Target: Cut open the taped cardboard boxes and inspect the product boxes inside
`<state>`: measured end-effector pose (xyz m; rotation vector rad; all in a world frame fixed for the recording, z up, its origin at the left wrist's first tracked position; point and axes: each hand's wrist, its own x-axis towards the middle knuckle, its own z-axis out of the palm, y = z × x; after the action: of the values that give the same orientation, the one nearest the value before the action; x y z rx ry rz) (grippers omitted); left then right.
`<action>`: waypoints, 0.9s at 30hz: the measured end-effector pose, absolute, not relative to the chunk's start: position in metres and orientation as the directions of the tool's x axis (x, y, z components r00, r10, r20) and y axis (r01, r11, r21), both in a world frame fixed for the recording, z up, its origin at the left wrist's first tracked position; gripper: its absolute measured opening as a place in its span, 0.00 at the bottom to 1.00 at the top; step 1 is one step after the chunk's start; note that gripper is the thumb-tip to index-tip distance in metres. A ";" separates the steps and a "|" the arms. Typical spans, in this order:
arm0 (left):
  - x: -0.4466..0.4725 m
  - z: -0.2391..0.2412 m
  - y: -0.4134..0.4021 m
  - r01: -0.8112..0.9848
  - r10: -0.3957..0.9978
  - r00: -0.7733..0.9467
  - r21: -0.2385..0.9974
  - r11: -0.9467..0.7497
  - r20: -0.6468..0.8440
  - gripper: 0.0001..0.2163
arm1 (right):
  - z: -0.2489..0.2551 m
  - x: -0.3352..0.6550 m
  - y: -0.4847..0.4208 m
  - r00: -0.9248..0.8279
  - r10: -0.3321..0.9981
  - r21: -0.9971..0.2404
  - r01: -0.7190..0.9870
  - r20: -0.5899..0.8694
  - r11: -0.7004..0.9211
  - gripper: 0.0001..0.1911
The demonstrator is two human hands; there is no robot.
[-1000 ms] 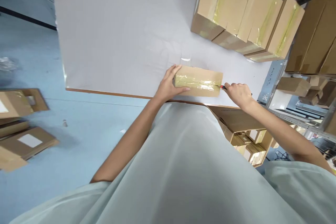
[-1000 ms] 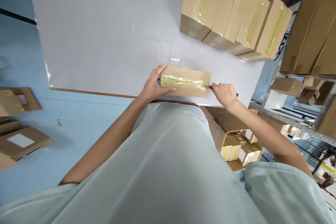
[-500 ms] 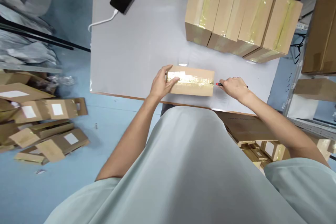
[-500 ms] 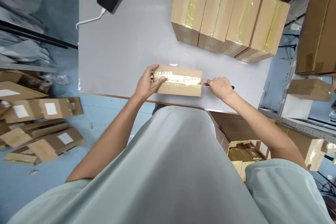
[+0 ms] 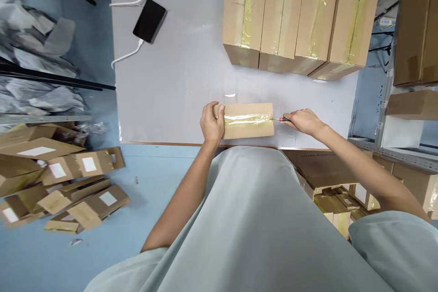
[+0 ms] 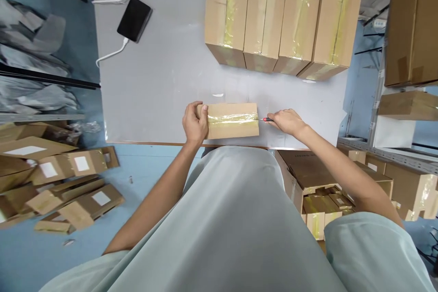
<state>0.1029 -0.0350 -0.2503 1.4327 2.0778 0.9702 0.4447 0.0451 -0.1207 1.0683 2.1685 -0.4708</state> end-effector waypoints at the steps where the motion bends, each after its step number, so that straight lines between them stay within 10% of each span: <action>1: 0.103 -0.250 -0.035 0.634 0.927 -0.373 0.742 0.219 0.045 0.25 | -0.124 0.448 0.047 -0.458 0.554 -0.045 0.797 -0.695 0.602 0.24; 10: 0.104 -0.250 -0.035 0.639 0.926 -0.377 0.728 0.246 0.018 0.20 | -0.174 0.465 0.052 -0.606 0.538 -0.254 0.768 -0.586 0.588 0.19; 20: 0.095 -0.253 -0.034 0.596 0.921 -0.390 0.763 0.250 0.003 0.17 | -0.164 0.481 0.030 -0.530 0.662 -0.179 0.833 -0.529 0.523 0.22; 24: 0.059 -0.259 -0.039 0.581 0.922 -0.387 0.772 0.257 -0.016 0.20 | -0.183 0.491 0.011 -0.330 0.870 -0.451 0.881 -0.366 0.144 0.31; 27: 0.027 -0.265 -0.044 0.607 0.908 -0.419 0.738 0.294 -0.017 0.25 | -0.212 0.458 -0.007 -0.111 0.906 -0.767 0.579 -0.409 -0.276 0.45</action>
<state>0.0270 -0.0440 -0.2647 1.3531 2.1327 0.9263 0.4584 -0.0071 -0.2117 2.2808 2.0418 -1.6737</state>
